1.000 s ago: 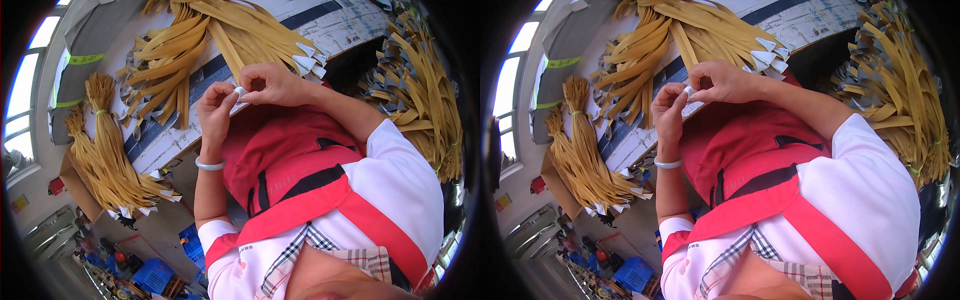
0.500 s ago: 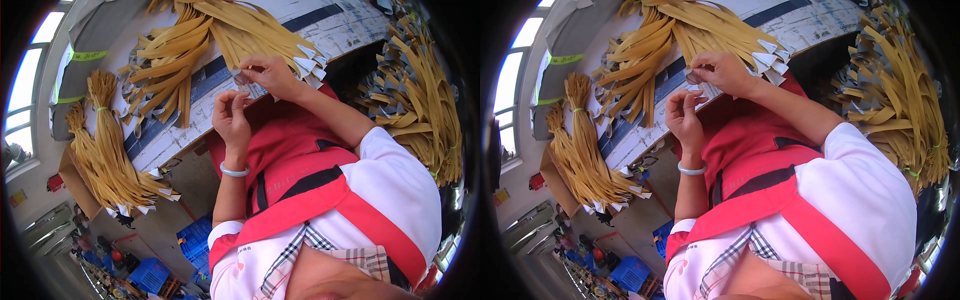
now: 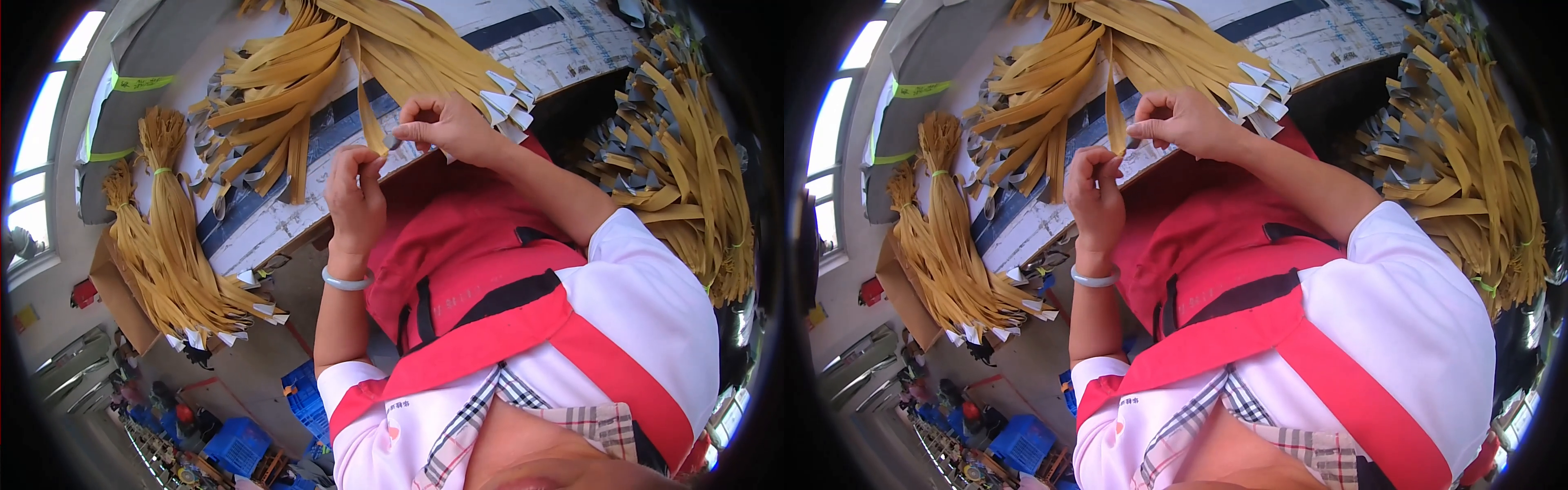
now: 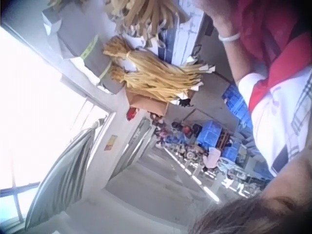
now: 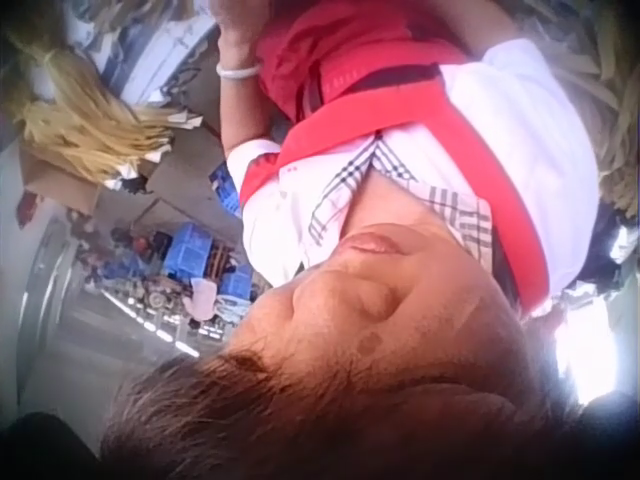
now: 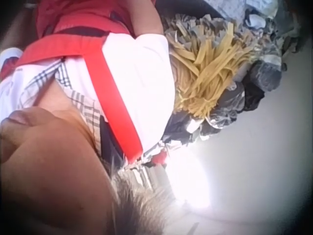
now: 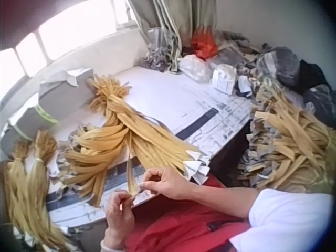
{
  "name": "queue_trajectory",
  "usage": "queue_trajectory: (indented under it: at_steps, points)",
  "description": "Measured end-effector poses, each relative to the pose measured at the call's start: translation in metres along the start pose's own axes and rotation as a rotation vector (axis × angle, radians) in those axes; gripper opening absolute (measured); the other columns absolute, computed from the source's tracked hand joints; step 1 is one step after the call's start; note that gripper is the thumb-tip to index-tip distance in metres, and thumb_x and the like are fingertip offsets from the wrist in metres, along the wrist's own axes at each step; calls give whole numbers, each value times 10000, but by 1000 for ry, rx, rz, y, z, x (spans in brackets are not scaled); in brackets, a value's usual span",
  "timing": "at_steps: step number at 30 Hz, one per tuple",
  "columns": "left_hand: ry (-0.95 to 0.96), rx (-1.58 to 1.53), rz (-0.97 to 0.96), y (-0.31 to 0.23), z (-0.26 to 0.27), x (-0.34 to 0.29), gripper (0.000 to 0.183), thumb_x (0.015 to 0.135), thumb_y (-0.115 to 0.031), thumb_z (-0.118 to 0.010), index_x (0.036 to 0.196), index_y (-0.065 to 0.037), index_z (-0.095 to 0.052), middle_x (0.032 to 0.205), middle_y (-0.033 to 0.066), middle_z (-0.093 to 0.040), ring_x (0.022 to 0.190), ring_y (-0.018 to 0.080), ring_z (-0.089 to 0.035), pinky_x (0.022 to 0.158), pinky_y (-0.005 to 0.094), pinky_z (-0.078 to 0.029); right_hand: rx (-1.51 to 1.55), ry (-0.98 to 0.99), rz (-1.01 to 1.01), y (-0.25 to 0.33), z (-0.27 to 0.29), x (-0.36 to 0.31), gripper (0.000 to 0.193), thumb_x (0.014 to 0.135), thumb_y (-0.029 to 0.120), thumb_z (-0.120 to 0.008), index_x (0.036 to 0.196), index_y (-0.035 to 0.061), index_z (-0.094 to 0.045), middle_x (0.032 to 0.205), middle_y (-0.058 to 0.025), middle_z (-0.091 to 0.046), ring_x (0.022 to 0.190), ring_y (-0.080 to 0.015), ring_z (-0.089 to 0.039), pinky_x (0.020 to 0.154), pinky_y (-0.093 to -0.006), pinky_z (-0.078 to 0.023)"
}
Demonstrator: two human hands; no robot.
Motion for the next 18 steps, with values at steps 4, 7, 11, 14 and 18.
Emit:
queue_trajectory:
  at_steps: [4,7,11,14,18]
  points:
    - [-472,-38,169,46,111,0,60,943,37,-584,994,5,-583,911,62,-572,784,119,-580,716,250,-496,-1,-334,158,29,76,9,184,925,208,-702,846,55,-635,739,24,-592,654,-35,-541,588,-205,-455]
    - [-586,318,106,43,146,-3,186,941,-26,-627,1120,14,-598,1009,94,-588,857,170,-591,759,304,-498,-168,-339,184,47,92,-4,198,935,229,-688,864,52,-634,730,26,-572,643,-43,-536,580,-215,-457]
    - [-65,81,57,24,15,-5,71,878,-24,-681,947,-16,-667,889,140,-654,792,276,-634,714,334,-502,-708,-64,292,32,42,-14,188,923,235,-667,913,48,-644,781,-73,-604,691,-196,-579,644,-320,-477]
    - [188,32,188,24,-70,-31,174,867,-194,-732,874,-24,-697,776,153,-678,708,326,-666,645,386,-518,-849,-98,256,39,35,-22,153,903,156,-684,937,12,-644,810,-89,-589,735,-203,-573,655,-305,-460]
    - [142,-523,637,65,-128,-53,184,919,-161,-694,903,22,-691,758,56,-700,677,132,-664,613,272,-516,-796,1,224,36,20,-28,129,886,128,-686,891,12,-628,824,-109,-597,760,-268,-589,674,-337,-470]
Point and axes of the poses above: each hand's wrist, its own x-axis towards the middle knuckle, its own z-axis out of the back of the hand, y = z × x, the point moved 9 cm from there along x, towards the middle knuckle
